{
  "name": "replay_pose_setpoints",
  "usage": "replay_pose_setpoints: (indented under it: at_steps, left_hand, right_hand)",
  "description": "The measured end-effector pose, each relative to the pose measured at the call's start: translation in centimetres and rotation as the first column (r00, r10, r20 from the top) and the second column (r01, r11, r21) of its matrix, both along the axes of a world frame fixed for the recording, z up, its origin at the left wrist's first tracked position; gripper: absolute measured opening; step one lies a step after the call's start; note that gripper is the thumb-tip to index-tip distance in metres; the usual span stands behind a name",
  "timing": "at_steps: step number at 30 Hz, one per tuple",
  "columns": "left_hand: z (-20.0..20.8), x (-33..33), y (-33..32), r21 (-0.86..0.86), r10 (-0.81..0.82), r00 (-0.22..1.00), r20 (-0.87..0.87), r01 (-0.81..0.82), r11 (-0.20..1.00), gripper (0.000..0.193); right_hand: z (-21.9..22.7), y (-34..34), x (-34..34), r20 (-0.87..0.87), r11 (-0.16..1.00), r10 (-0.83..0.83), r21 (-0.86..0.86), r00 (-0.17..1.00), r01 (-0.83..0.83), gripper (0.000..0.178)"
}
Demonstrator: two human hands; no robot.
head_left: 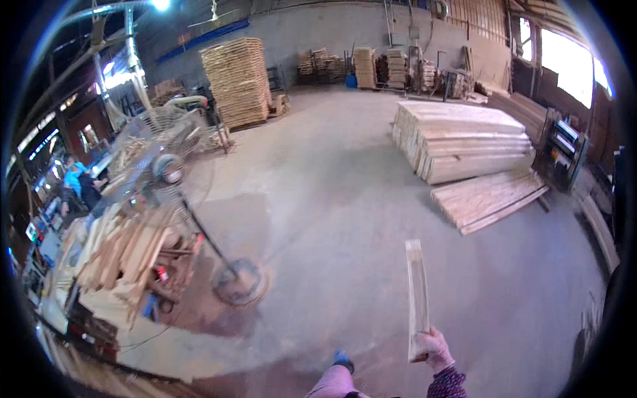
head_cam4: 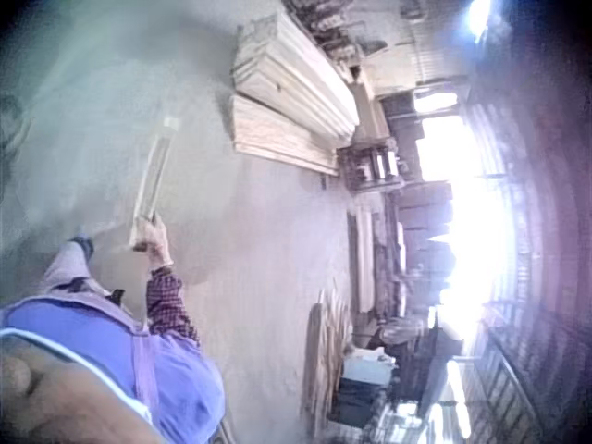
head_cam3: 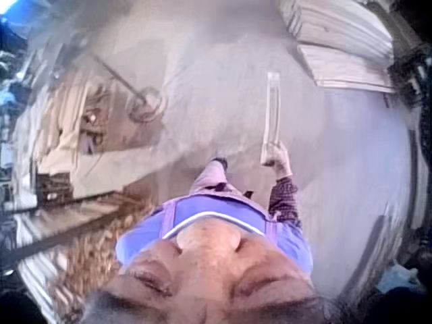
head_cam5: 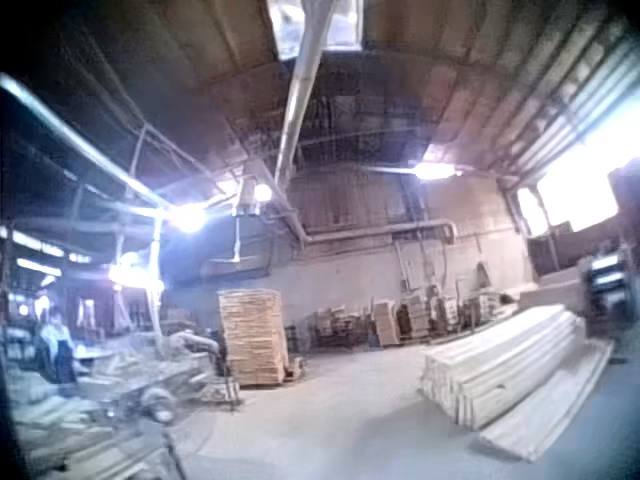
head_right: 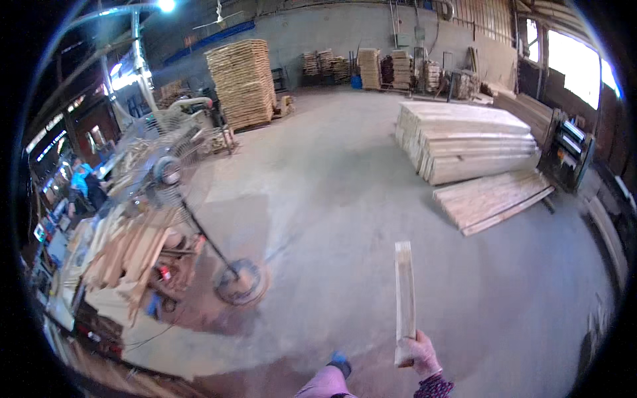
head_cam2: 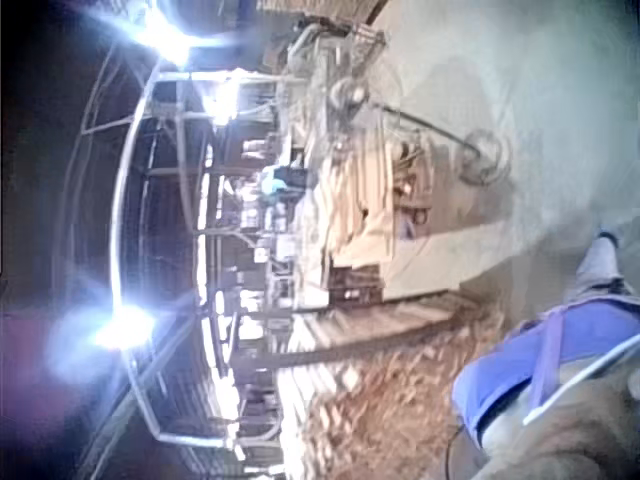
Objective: The person gathers scattered wooden planks from the floor and stacks them into a neat pile. They then carry the stack to a metal workbench and arrange the planks in an orderly fashion. The person continues to pick up individual planks from the floor and add them to the stack on the table.
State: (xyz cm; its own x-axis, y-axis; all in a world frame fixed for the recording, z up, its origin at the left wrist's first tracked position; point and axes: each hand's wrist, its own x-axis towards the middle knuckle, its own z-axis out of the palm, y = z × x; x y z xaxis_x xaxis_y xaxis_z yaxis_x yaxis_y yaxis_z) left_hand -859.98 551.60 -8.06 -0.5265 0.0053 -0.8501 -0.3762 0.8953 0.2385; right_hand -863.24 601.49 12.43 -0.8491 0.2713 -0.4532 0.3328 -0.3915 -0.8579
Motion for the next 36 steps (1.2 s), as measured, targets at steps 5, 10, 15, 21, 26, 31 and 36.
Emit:
replay_pose_setpoints:
  at_steps: [5, 10, 15, 21, 26, 31, 36]
  left_hand:
    - [0.2, -28.6, 11.1, 0.128, -0.177, 0.968, -0.175, 0.201, 0.971, 0.048]
    - [8.2, -59.1, 33.0, 0.391, 0.046, 0.867, -0.496, 0.176, 0.903, 0.05]
    - [7.5, -69.4, 34.8, 0.619, 0.449, 0.799, -0.4, -0.126, 0.775, 0.045]
    - [3.0, -71.3, 23.8, 0.37, 0.737, 0.624, -0.258, -0.641, 0.672, 0.048]
    - [4.4, -80.1, 17.6, 0.286, 0.769, 0.485, -0.416, -0.733, 0.617, 0.044]
    - [3.0, -99.7, 21.1, 0.587, 0.853, 0.335, -0.401, -0.62, 0.52, 0.049]
    - [7.9, -115.7, 23.4, 0.503, 0.583, 0.584, -0.565, -0.316, 0.804, 0.053]
  right_hand:
    - [-2.7, 4.8, -18.9, 0.297, 0.992, -0.047, -0.094, 0.954, 0.079, 0.045]
    - [-8.2, 9.9, -35.7, 0.497, 0.996, 0.025, -0.087, 0.868, 0.021, 0.041]
    - [-10.9, 15.1, -54.9, 0.61, 0.992, 0.09, 0.015, 0.787, -0.125, 0.042]
    - [-13.9, 16.7, -82.0, 0.5, 0.834, 0.513, -0.097, 0.698, -0.543, 0.023]
    - [-9.7, 11.2, -96.4, 0.256, 0.547, 0.794, 0.094, 0.551, -0.832, 0.014]
    - [-3.6, 4.2, -106.4, 0.215, 0.306, 0.9, 0.308, 0.379, -0.901, 0.018]
    - [-3.2, -1.1, -119.5, 0.238, 0.303, 0.906, 0.207, 0.349, -0.93, 0.043]
